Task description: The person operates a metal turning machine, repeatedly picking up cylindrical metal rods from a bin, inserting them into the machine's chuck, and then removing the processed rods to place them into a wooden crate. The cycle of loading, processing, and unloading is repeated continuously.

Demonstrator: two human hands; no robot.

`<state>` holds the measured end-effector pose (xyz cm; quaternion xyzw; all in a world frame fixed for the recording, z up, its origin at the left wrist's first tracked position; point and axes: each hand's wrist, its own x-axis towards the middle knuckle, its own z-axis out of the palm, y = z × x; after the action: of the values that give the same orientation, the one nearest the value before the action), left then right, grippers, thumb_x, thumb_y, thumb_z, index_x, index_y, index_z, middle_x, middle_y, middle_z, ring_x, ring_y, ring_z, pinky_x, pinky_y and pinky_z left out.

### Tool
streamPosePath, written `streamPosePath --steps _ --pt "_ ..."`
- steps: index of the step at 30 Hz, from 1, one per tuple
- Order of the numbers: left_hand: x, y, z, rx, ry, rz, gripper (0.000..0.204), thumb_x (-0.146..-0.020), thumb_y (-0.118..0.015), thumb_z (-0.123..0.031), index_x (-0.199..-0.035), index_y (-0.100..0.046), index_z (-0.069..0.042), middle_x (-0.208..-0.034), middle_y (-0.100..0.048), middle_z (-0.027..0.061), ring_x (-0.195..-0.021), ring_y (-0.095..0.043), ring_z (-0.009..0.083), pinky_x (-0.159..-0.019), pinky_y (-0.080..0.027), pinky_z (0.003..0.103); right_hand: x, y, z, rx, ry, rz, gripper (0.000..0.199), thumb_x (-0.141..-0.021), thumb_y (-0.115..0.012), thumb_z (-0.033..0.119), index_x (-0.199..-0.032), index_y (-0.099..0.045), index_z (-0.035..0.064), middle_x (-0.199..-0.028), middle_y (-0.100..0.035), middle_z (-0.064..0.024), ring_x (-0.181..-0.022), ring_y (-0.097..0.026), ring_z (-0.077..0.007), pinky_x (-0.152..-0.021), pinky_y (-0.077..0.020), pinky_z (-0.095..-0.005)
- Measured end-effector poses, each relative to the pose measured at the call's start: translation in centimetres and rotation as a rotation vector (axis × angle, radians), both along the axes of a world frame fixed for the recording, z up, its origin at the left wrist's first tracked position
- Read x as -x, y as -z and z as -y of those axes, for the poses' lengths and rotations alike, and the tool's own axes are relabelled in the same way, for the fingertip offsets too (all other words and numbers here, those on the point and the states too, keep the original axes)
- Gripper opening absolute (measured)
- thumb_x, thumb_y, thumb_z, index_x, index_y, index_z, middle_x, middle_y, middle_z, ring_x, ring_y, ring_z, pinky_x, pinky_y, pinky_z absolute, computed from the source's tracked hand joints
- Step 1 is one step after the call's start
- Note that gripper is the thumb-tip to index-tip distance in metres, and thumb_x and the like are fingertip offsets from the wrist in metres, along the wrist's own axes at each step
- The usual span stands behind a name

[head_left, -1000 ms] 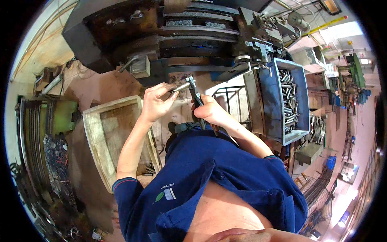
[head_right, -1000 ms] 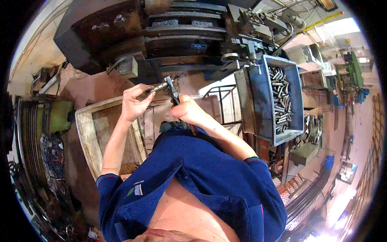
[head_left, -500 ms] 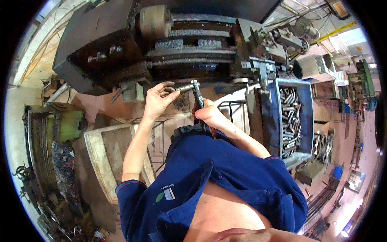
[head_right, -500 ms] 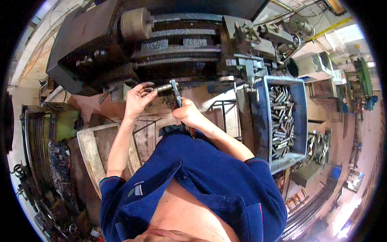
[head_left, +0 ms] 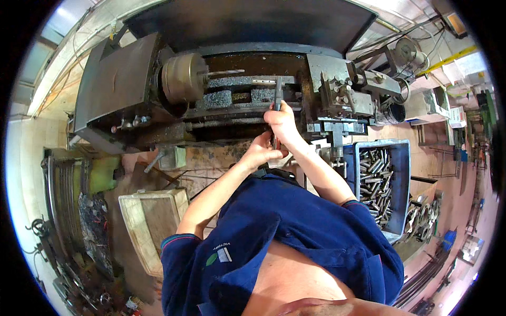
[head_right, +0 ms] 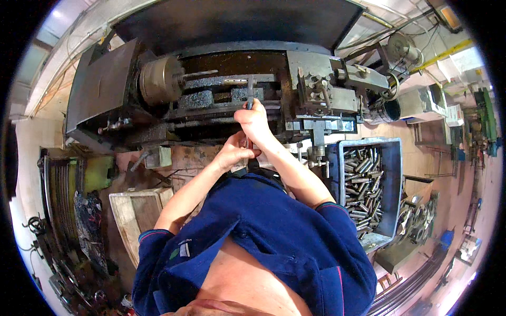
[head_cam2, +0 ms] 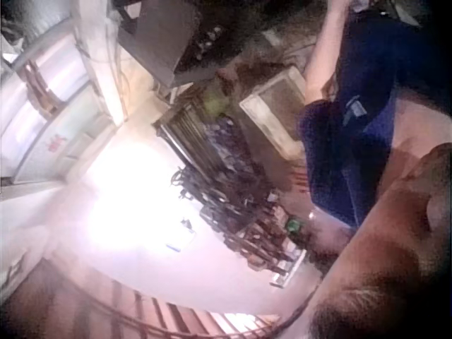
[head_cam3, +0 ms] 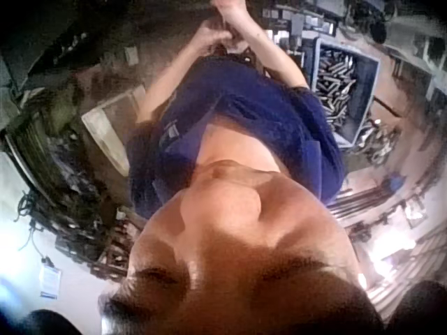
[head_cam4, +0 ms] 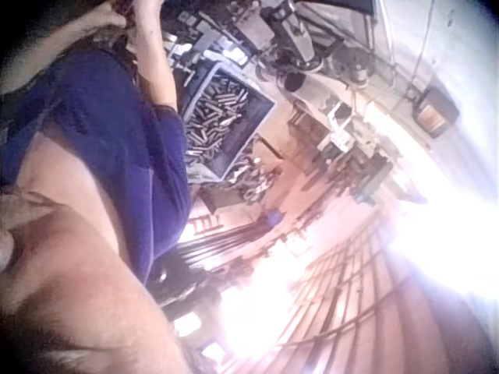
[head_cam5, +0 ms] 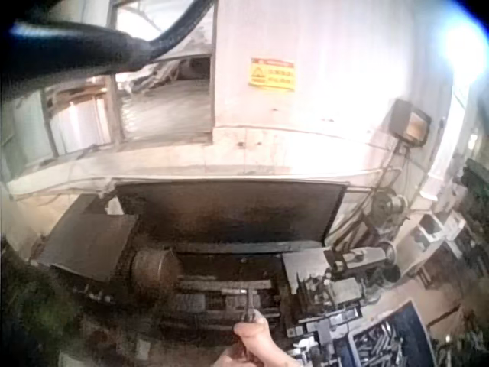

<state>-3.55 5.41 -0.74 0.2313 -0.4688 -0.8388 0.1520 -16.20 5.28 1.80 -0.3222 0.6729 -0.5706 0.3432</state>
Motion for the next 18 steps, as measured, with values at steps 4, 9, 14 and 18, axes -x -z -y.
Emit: streamPosePath --steps 4,9,14,18 --pt "1.6 -0.5 2.1 -0.127 0.027 -0.087 0.063 -0.060 -0.073 -0.006 -0.114 -0.042 0.002 -0.104 -0.052 0.0084 -0.094 -0.056 0.0181 -0.087 -0.046 0.032 0.8 -1.4 0.8 0.028 -0.009 0.237 0.022 -0.063 -0.054 0.005 -0.085 -0.050 0.0024 -0.067 -0.045 0.0007 -0.059 -0.040 -0.0086 -0.052 -0.0338 -0.0232" --pt "1.5 -1.9 3.1 -0.180 0.034 -0.137 0.065 -0.060 -0.072 -0.006 -0.115 -0.039 0.004 -0.110 -0.050 0.0116 -0.101 -0.052 0.0198 -0.090 -0.044 0.032 0.5 -3.2 2.0 -0.066 -0.027 0.145 0.024 -0.063 -0.054 0.006 -0.087 -0.050 0.0017 -0.068 -0.045 0.0000 -0.062 -0.041 -0.0092 -0.054 -0.0353 -0.0231" --pt "0.6 -1.8 3.7 -0.135 0.029 -0.071 0.068 -0.062 -0.076 -0.015 -0.118 -0.041 0.003 -0.105 -0.055 0.0083 -0.094 -0.057 0.0171 -0.085 -0.046 0.030 -0.1 -3.1 2.8 -0.090 -0.042 0.178 0.022 -0.063 -0.054 0.007 -0.084 -0.048 0.0027 -0.067 -0.044 0.0007 -0.062 -0.040 -0.0087 -0.053 -0.0341 -0.0230" --pt "-0.4 -1.7 4.0 -0.130 0.044 -0.065 0.065 -0.064 -0.076 -0.016 -0.116 -0.043 0.003 -0.105 -0.055 0.0077 -0.095 -0.055 0.0159 -0.086 -0.044 0.029 -1.0 -3.1 3.3 -0.136 -0.092 0.102 0.021 -0.063 -0.054 0.007 -0.083 -0.049 0.0036 -0.067 -0.044 0.0012 -0.061 -0.039 -0.0087 -0.053 -0.0332 -0.0231"
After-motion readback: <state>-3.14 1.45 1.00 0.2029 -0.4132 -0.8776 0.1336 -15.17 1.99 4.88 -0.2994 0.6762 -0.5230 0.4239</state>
